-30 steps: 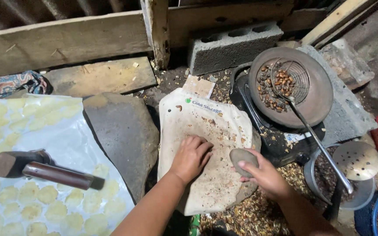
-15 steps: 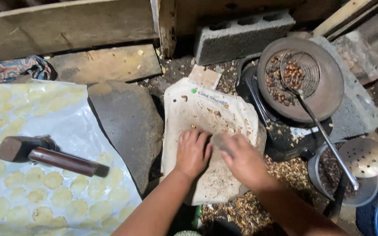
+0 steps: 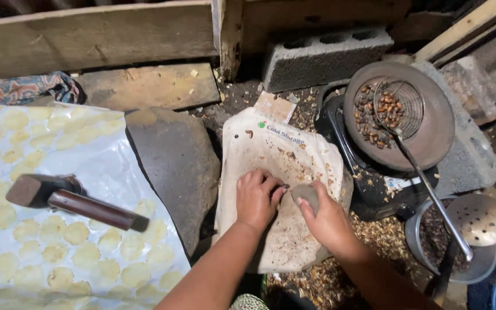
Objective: Cracking nuts with a stone, extracting kernels, and flattening food items with a wooden mallet
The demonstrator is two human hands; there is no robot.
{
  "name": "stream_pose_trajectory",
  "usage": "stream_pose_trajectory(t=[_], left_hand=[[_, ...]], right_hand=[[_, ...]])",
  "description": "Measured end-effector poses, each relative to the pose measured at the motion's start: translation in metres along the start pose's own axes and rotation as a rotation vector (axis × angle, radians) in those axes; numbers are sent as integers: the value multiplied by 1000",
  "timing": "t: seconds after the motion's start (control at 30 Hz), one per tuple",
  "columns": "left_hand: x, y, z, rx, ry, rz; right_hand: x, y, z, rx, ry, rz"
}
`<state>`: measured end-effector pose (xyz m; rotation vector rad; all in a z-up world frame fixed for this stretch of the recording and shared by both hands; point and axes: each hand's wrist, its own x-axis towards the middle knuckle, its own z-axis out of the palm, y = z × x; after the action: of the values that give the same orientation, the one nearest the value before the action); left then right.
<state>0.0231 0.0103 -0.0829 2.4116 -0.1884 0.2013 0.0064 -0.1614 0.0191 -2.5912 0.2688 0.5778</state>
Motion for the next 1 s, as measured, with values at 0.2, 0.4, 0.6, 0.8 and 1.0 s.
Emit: stream_pose_trajectory(t=[0.2,0.4,0.6,0.8,1.0], left_hand=[[-7,-4,-20,27,-112,-1],[-9,-5,-30,8,-12,29],[-8,-5,-28,-79,33,-17],[-1,1,-15,-43,42,-57],[-1,1,-15,12,8,-78]], right_hand=[[10,-11,2,-275,58,-295],[19,-11,5,-219,147,-396],[19,-26,-15,-8,-8,-75],[28,-12,-9,-56,-27,-106],[35,-5,4,-105,3,-194]])
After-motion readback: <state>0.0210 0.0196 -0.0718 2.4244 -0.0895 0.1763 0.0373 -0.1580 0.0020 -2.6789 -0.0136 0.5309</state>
